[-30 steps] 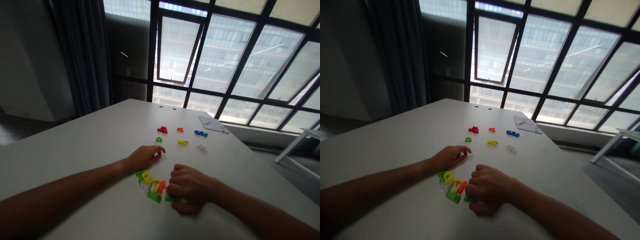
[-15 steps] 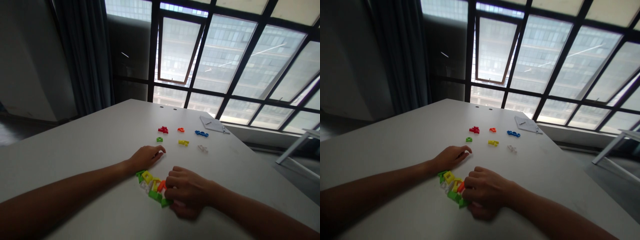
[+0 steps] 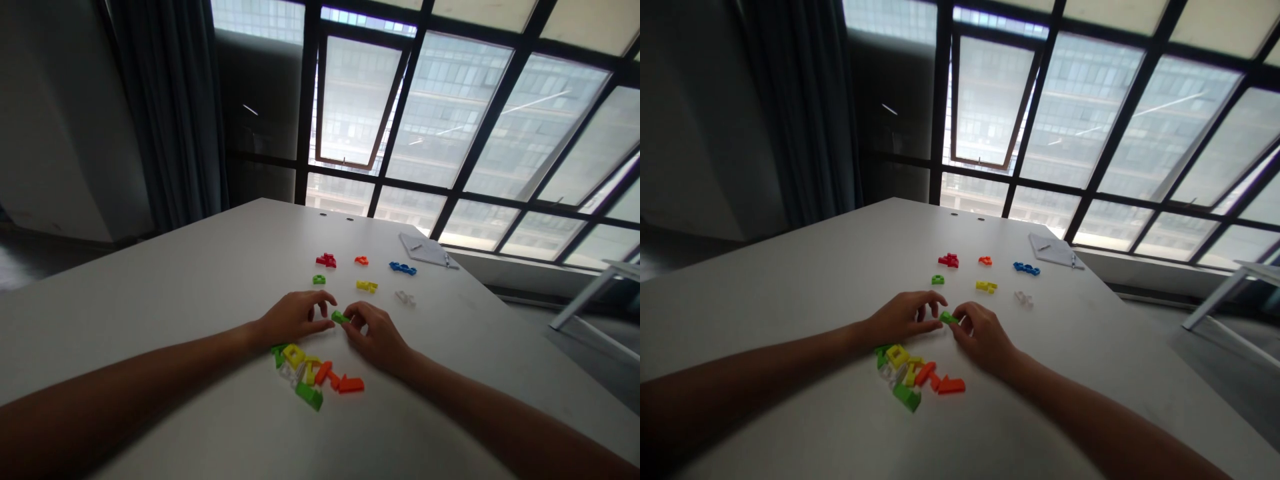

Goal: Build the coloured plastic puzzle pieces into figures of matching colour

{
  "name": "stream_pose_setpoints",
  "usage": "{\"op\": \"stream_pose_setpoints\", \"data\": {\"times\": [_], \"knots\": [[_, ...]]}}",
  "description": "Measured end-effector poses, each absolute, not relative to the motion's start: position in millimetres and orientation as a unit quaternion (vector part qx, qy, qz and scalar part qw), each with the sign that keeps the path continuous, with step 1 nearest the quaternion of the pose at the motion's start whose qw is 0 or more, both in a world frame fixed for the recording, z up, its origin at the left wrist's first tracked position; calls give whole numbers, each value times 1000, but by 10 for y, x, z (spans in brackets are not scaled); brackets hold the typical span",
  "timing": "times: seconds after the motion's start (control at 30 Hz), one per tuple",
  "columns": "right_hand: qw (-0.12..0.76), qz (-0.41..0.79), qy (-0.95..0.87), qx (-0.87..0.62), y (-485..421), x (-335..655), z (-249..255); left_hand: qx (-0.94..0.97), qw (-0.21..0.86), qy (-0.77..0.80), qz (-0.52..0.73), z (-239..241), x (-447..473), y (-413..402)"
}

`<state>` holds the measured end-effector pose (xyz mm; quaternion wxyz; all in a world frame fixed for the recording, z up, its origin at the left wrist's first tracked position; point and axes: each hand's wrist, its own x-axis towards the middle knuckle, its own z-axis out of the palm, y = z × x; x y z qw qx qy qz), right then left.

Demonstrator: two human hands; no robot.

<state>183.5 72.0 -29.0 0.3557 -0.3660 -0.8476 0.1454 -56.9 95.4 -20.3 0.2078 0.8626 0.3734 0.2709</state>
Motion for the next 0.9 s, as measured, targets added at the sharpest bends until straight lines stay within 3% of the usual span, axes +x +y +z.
{"op": "stream_pose_setpoints", "data": {"times": [0.9], "knots": [[405,107,-825,-380,712,1772,-442,830,291,364,306,-261,-523,1019]]}}
